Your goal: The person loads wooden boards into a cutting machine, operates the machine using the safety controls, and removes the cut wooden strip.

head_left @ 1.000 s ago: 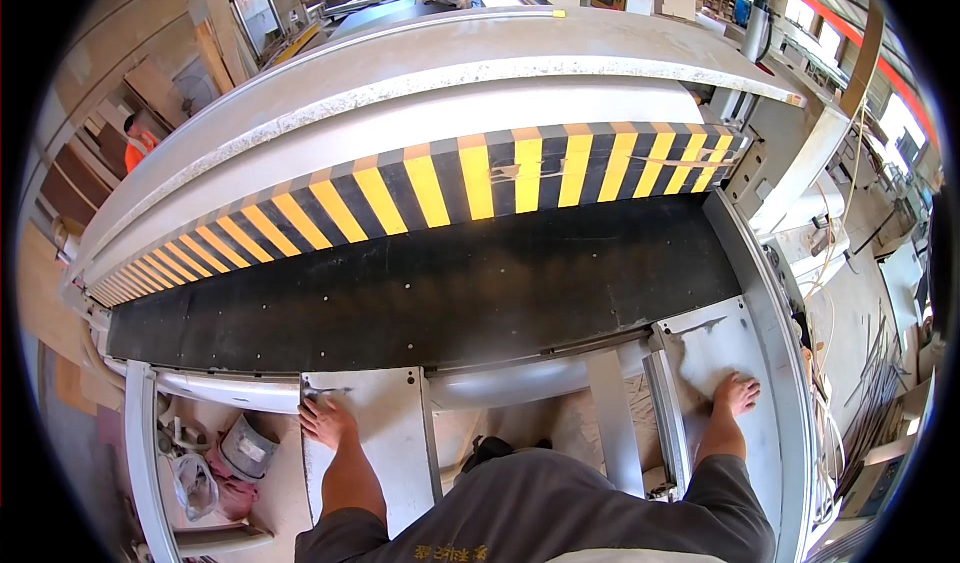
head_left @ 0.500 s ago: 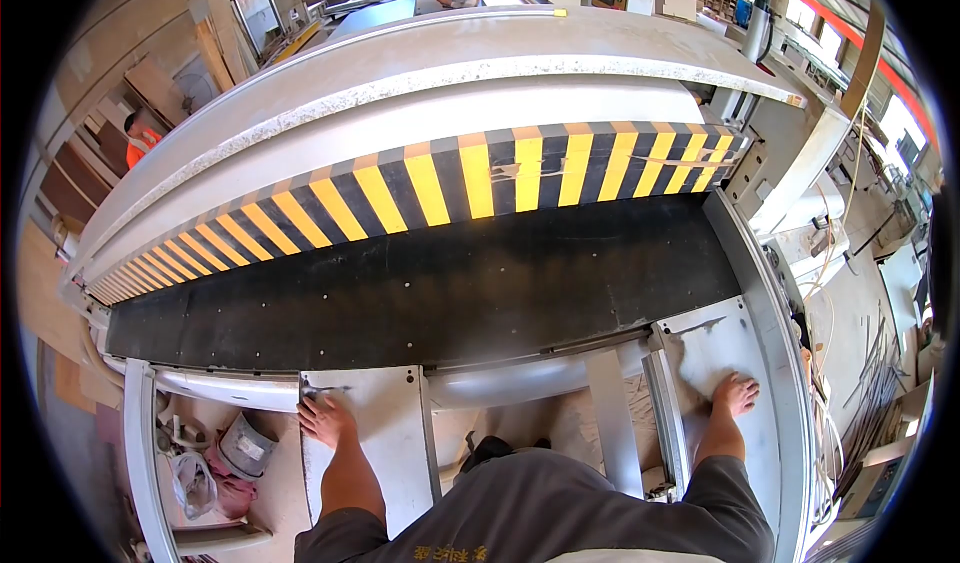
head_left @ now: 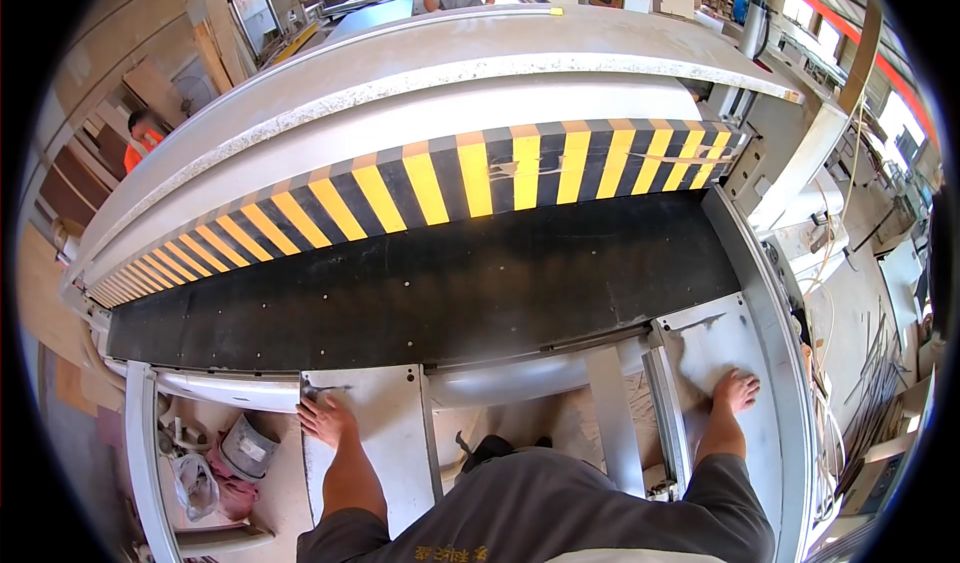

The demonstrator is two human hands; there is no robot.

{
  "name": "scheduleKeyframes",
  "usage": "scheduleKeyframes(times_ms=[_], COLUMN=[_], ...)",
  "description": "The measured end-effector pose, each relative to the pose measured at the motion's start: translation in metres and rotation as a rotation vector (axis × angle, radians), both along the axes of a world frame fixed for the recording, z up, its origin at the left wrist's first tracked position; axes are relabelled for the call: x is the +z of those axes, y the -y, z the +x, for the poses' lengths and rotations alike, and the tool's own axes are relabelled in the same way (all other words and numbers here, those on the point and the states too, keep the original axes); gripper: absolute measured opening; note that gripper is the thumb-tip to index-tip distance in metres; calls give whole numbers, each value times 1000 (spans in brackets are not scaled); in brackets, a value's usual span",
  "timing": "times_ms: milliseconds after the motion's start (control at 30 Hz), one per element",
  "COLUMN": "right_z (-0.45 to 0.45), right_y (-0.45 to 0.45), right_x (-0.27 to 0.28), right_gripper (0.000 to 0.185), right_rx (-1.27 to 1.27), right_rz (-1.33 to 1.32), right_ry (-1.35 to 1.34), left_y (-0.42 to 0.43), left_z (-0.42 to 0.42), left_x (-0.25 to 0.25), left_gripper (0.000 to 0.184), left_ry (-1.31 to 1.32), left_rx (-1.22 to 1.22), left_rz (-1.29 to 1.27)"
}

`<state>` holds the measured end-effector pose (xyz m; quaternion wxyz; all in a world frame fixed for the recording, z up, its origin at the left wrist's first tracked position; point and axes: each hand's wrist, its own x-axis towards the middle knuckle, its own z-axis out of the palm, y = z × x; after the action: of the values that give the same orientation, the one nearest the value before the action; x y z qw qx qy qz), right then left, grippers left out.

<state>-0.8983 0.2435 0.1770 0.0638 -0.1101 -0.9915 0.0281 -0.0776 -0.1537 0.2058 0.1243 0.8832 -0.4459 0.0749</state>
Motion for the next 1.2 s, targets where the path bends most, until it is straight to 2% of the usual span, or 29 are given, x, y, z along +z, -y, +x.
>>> scheduleKeyframes(times_ms=[433,533,767,967,1200], right_z=[-3,-3,27,78,92], right_y=[-5,-8,-43,-34,-28], right_x=[0,4,1,12,23], right_gripper=[73,76,81,83,82], right_rx=[16,46,268,313,318], right_rz=[-8,-34,-123,-134,-147], right_ry=[29,73,142,161,146], left_y=[1,1,-9,-10,-13], left_z=[2,7,8,6,3], left_x=[-3,-6,-7,-5,-1], left_gripper=[74,74,69,70,66], left_ry=[29,-15,-26,-37,-31], left_rx=[-13,-72,-405,-453,-533], left_rz=[-15,-100,-256,-213,-235])
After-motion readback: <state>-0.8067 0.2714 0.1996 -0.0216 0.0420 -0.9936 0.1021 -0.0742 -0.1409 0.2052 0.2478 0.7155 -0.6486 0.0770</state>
